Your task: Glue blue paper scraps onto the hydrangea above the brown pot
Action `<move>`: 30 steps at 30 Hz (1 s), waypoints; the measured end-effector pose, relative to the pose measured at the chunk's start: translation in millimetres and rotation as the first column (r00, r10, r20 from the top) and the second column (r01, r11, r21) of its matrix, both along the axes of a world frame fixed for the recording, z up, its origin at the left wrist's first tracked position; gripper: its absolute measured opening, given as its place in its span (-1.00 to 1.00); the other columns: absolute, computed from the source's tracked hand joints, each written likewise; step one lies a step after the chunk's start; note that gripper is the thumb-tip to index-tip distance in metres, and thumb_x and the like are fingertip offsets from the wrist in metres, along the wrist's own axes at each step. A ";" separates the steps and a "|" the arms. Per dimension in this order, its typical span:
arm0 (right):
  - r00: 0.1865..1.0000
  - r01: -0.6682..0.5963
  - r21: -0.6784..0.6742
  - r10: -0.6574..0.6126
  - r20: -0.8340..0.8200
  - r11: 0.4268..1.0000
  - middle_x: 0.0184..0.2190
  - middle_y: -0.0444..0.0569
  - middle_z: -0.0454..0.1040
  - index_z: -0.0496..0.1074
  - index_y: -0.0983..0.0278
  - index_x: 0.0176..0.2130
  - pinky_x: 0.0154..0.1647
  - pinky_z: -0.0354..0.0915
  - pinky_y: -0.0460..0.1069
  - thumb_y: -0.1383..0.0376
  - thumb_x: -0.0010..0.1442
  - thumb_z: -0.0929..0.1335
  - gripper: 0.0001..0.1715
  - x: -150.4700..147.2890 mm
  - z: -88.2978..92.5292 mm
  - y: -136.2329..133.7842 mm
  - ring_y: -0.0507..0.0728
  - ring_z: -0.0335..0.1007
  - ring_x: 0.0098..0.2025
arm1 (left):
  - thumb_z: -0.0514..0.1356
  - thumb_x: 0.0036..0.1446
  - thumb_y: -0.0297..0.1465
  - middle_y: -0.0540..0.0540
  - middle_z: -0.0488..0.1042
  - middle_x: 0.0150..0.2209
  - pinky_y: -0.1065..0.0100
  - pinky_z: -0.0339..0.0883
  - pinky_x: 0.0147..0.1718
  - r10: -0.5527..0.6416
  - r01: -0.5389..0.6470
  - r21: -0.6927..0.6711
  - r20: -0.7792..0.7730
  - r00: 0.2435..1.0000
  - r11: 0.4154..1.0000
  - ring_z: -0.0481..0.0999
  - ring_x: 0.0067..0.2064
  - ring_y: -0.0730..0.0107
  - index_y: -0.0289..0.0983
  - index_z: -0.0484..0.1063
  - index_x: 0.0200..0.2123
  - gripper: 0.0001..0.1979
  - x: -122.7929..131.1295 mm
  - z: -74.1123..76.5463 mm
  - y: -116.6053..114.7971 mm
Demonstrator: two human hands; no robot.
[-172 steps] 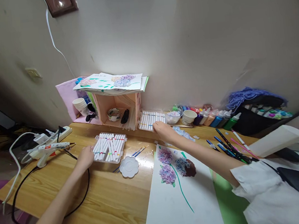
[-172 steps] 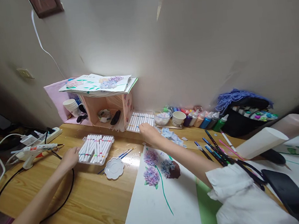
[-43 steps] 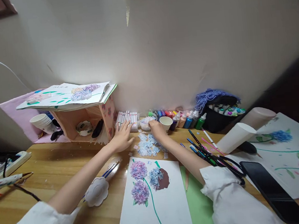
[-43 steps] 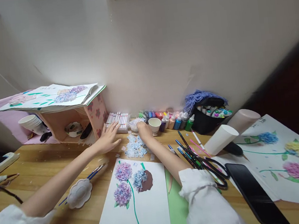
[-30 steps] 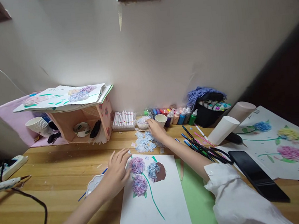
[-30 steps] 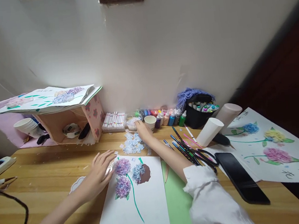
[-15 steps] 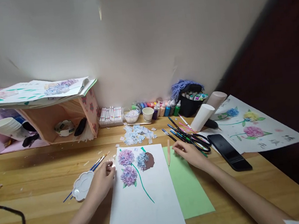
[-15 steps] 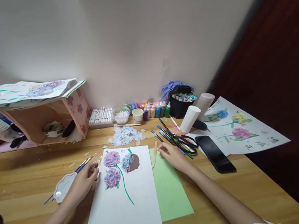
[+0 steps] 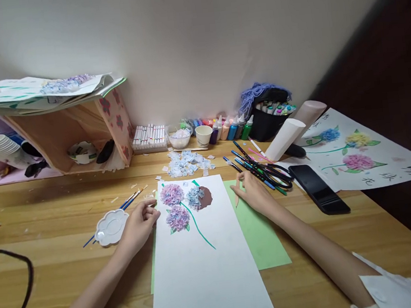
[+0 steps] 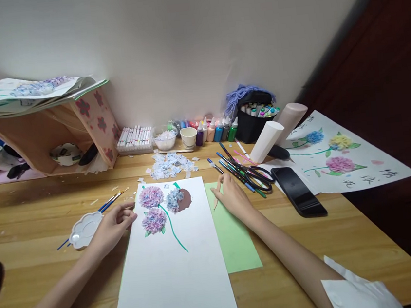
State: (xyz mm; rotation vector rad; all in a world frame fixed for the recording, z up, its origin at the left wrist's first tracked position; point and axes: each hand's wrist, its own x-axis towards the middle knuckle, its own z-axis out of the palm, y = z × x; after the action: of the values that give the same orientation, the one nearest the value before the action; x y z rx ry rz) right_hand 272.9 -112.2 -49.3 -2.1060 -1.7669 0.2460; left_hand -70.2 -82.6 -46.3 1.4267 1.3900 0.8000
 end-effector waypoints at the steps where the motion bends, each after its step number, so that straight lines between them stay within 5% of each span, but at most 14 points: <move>1: 0.998 0.053 -0.022 -0.052 0.028 0.998 -0.18 0.18 0.44 0.26 0.33 -0.17 -0.23 0.25 0.01 0.21 0.17 0.31 -0.72 -1.1 0.4 -0.8 0.25 0.42 -0.14 | 0.22 -0.11 -0.17 0.04 0.37 -0.48 0.35 0.30 -0.41 -0.001 0.001 0.014 -0.016 1.000 1.000 0.39 -0.44 0.41 -0.35 0.34 -0.12 -0.50 0.5 0.4 -0.6; 10: 0.972 0.122 -0.242 -0.067 0.225 0.962 -0.56 0.08 0.45 0.31 0.29 -0.47 -0.53 0.00 -0.03 0.34 0.11 0.24 -0.86 0.0 19.1 -7.6 0.18 0.39 -0.49 | 0.18 -0.04 -0.17 -0.08 0.53 -0.34 0.29 0.36 -0.36 -0.015 0.029 0.077 -0.171 0.985 0.997 0.49 -0.31 0.23 -0.27 0.49 -0.24 -0.64 -0.3 -0.4 3.2; 15: 0.999 -0.002 -0.023 0.000 -0.054 1.000 -0.58 -0.12 0.36 0.20 0.22 -0.49 -0.53 0.03 -0.08 0.28 0.15 0.18 -0.81 3.6 33.3 -13.1 0.08 0.27 -0.53 | 0.11 0.10 -0.24 -0.13 0.53 -0.19 0.20 0.33 -0.15 -0.100 0.199 0.204 -0.411 0.906 0.959 0.49 -0.18 0.18 -0.25 0.47 -0.19 -0.71 -2.0 9.6 10.6; 19: 0.994 -0.022 -0.031 0.019 -0.108 0.999 -0.60 -0.14 0.33 0.21 0.21 -0.45 -0.55 0.01 -0.08 0.25 0.18 0.16 -0.81 -4.4 35.8 -19.5 0.07 0.25 -0.56 | 0.00 0.23 -0.27 -0.23 0.39 -0.13 0.16 0.31 -0.19 0.143 0.199 0.488 -0.577 0.805 0.850 0.43 -0.16 0.16 -0.31 0.36 0.00 -0.64 33.0 30.1 -2.1; 24: 0.993 -0.111 -0.210 0.098 -0.071 0.971 -0.60 -0.17 0.35 0.27 0.20 -0.39 -0.60 -0.03 -0.09 0.14 0.07 0.32 -0.81 -6.7 25.6 -25.2 0.06 0.23 -0.60 | 0.11 0.21 -0.31 -0.15 0.38 -0.22 0.23 0.30 -0.23 -0.129 0.523 0.467 -0.646 0.752 0.713 0.37 -0.14 0.19 -0.27 0.43 -0.19 -0.80 95.4 34.3 -7.9; 30: 0.969 -0.217 -0.247 0.177 -0.173 0.944 -0.62 -0.18 0.31 0.27 0.21 -0.45 -0.58 -0.03 -0.10 0.13 0.13 0.28 -0.78 -8.4 23.8 -27.1 0.04 0.19 -0.59 | 0.10 0.21 -0.34 -0.09 0.36 -0.33 0.28 0.21 -0.36 -0.119 0.511 0.459 -0.649 0.752 0.727 0.34 -0.27 0.27 -0.25 0.42 -0.34 -0.85 109.9 13.6 -1.2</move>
State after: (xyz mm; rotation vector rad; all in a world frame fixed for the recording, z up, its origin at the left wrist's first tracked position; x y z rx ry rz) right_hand 264.5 -139.3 -25.5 -2.0178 -1.9446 0.7126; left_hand 39.6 -83.8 -32.7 2.5424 1.2716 0.6111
